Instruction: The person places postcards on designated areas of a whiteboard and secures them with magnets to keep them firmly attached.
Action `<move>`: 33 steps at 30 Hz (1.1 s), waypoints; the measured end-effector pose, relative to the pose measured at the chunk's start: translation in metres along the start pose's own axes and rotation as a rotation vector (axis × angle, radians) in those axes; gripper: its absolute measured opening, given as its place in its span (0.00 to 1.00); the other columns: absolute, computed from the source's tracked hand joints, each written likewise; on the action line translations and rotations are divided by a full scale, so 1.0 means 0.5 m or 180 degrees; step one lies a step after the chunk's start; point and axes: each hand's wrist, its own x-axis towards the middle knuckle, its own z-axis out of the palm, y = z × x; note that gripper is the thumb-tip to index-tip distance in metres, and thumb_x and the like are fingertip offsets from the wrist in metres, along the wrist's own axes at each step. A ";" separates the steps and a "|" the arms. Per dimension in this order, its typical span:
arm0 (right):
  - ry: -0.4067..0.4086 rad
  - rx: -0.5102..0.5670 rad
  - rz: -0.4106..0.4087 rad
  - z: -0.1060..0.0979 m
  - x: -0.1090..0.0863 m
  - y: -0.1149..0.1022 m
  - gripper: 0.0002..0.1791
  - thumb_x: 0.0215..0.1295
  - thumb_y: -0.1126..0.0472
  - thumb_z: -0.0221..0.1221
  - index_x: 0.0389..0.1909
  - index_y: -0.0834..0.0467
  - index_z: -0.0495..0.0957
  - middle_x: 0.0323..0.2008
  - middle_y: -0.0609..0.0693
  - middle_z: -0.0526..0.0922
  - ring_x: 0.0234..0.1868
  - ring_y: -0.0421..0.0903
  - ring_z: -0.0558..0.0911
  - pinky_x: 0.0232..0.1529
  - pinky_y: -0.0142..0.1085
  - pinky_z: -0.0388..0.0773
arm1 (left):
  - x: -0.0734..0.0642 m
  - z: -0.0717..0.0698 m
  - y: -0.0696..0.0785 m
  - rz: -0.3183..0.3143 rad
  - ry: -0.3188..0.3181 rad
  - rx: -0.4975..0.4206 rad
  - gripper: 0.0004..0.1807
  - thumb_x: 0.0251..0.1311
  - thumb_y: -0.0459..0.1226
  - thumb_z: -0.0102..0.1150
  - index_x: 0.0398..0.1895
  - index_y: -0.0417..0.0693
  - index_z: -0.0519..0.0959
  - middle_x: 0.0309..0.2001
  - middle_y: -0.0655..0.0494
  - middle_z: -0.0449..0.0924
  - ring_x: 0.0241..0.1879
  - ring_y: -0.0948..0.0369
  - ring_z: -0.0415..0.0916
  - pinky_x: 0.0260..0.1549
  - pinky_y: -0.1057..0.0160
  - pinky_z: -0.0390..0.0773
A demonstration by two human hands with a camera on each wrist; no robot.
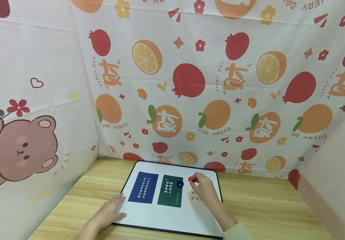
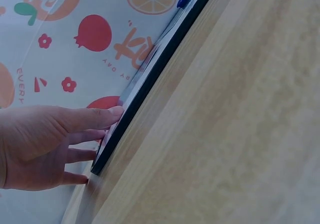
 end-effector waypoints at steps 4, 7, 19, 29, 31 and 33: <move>-0.0005 0.0035 -0.0055 0.011 0.000 -0.007 0.12 0.49 0.69 0.67 0.33 0.54 0.77 0.29 0.44 0.80 0.33 0.41 0.80 0.38 0.34 0.80 | 0.001 0.000 0.000 -0.0009 -0.0016 0.0023 0.33 0.47 0.37 0.67 0.55 0.28 0.69 0.62 0.32 0.59 0.61 0.34 0.52 0.55 0.32 0.47; -0.0037 0.0076 -0.0078 0.017 0.000 -0.012 0.11 0.50 0.68 0.67 0.33 0.55 0.77 0.30 0.44 0.80 0.34 0.42 0.80 0.38 0.36 0.80 | 0.001 0.000 -0.001 -0.0013 -0.0009 0.0026 0.33 0.46 0.37 0.67 0.55 0.28 0.69 0.61 0.32 0.60 0.60 0.34 0.53 0.55 0.32 0.47; -0.0142 0.0110 -0.0158 0.043 0.005 -0.034 0.10 0.52 0.67 0.66 0.34 0.55 0.77 0.32 0.45 0.80 0.36 0.42 0.80 0.39 0.34 0.79 | 0.000 0.002 -0.002 -0.0024 -0.0003 0.0026 0.33 0.45 0.37 0.68 0.55 0.28 0.69 0.61 0.32 0.60 0.60 0.34 0.53 0.55 0.32 0.47; -0.0180 0.0153 -0.0139 0.062 0.013 -0.056 0.09 0.53 0.66 0.65 0.34 0.54 0.77 0.33 0.45 0.81 0.36 0.42 0.79 0.40 0.34 0.79 | 0.000 0.002 -0.002 -0.0040 -0.0002 0.0026 0.33 0.46 0.37 0.67 0.55 0.28 0.69 0.62 0.32 0.60 0.61 0.34 0.52 0.56 0.32 0.47; -0.0194 0.0153 -0.0151 0.066 0.014 -0.060 0.09 0.53 0.66 0.66 0.34 0.55 0.77 0.32 0.44 0.80 0.36 0.42 0.79 0.39 0.34 0.79 | 0.000 0.002 -0.001 -0.0043 -0.0003 0.0027 0.33 0.46 0.37 0.67 0.55 0.28 0.69 0.62 0.32 0.60 0.61 0.34 0.52 0.56 0.32 0.48; -0.0209 0.0156 -0.0161 0.070 0.015 -0.063 0.10 0.53 0.67 0.66 0.34 0.55 0.77 0.31 0.44 0.80 0.35 0.42 0.79 0.38 0.32 0.79 | 0.001 0.001 0.000 -0.0045 -0.0013 0.0033 0.33 0.46 0.38 0.67 0.55 0.28 0.69 0.62 0.32 0.60 0.61 0.34 0.52 0.55 0.32 0.48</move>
